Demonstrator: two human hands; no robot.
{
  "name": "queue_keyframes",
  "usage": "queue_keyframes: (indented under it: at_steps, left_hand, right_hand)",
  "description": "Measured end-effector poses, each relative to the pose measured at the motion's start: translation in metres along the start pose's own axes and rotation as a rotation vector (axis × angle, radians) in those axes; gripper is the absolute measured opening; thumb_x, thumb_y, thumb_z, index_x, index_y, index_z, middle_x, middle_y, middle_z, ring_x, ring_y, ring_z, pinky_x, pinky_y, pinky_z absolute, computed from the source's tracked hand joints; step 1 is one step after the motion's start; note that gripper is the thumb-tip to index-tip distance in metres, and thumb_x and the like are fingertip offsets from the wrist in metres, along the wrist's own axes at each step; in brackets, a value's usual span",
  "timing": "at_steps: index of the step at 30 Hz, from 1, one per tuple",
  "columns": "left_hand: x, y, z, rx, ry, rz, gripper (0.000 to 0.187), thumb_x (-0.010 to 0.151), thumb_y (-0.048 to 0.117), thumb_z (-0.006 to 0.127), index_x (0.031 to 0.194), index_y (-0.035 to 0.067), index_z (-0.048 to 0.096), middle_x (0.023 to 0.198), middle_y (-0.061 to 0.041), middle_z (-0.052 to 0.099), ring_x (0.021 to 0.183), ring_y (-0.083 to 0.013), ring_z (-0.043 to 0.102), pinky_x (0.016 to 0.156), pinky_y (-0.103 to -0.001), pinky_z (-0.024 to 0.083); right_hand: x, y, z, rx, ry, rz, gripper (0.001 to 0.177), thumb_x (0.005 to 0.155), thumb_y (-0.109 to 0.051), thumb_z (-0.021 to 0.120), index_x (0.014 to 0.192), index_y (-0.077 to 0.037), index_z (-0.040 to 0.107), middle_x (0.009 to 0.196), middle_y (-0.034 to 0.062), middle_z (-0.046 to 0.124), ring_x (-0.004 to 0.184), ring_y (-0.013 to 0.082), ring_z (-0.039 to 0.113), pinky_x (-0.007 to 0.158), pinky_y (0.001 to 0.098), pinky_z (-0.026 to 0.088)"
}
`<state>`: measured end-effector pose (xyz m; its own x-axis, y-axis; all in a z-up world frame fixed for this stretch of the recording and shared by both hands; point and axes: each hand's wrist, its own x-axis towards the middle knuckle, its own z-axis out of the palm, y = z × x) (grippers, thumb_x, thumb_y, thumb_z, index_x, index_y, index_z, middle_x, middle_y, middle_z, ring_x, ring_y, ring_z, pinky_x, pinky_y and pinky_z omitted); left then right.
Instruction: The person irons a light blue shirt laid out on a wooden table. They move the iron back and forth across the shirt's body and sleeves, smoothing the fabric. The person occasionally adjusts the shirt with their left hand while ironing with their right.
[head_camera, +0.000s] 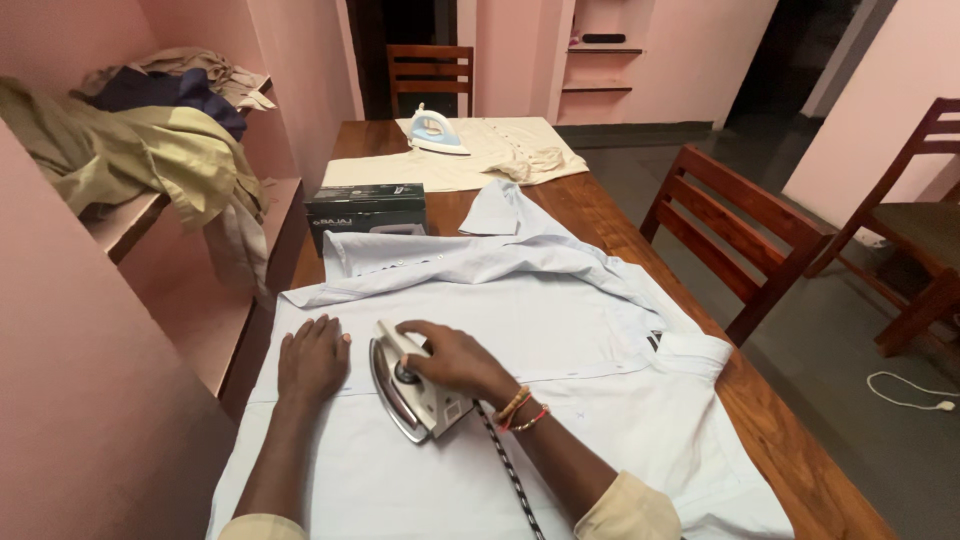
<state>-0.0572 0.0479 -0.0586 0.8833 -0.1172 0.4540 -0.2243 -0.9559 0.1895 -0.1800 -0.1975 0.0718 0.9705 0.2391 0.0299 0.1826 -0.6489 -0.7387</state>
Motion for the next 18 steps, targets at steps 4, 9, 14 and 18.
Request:
queue_keyframes:
  at_steps: [4, 9, 14, 18]
  left_hand:
    - [-0.004, 0.0, -0.001, -0.047, 0.038, 0.007, 0.039, 0.099, 0.037, 0.055, 0.124, 0.013, 0.07, 0.141, -0.009, 0.065, 0.136, -0.0256, 0.056, 0.113, -0.048, 0.043]
    - [-0.003, 0.0, -0.006, -0.044, -0.068, -0.009, 0.046, 0.1, 0.041, 0.052, 0.131, 0.01, 0.065, 0.146, -0.012, 0.059, 0.14, -0.0273, 0.051, 0.116, -0.049, 0.039]
    - [0.0, 0.006, -0.011, 0.02, -0.25, -0.08, 0.064, 0.1, 0.05, 0.043, 0.149, 0.008, 0.046, 0.161, -0.011, 0.038, 0.15, -0.0264, 0.031, 0.122, -0.049, 0.024]
    - [-0.001, 0.006, -0.012, 0.004, -0.232, -0.075, 0.064, 0.102, 0.05, 0.04, 0.151, 0.009, 0.043, 0.163, -0.008, 0.036, 0.153, -0.0253, 0.028, 0.124, -0.048, 0.02]
  right_hand:
    - [-0.005, -0.009, 0.015, -0.021, 0.078, -0.04, 0.054, 0.088, -0.036, 0.067, 0.14, -0.021, 0.061, 0.097, 0.0189, 0.076, 0.084, 0.0311, 0.075, 0.078, 0.0418, 0.057]
    - [-0.001, -0.005, 0.023, -0.082, 0.205, -0.033, 0.049, 0.092, -0.036, 0.062, 0.138, -0.02, 0.063, 0.088, 0.0193, 0.076, 0.081, 0.035, 0.075, 0.082, 0.0452, 0.057]
    - [-0.002, 0.01, 0.01, -0.274, 0.24, -0.154, 0.047, 0.088, -0.027, 0.06, 0.134, -0.018, 0.064, 0.094, 0.0192, 0.075, 0.086, 0.0388, 0.072, 0.083, 0.0515, 0.055]
    - [0.0, 0.018, 0.012, -0.372, 0.382, -0.103, 0.045, 0.091, -0.024, 0.054, 0.134, -0.018, 0.067, 0.088, 0.0191, 0.075, 0.081, 0.0389, 0.072, 0.082, 0.0524, 0.055]
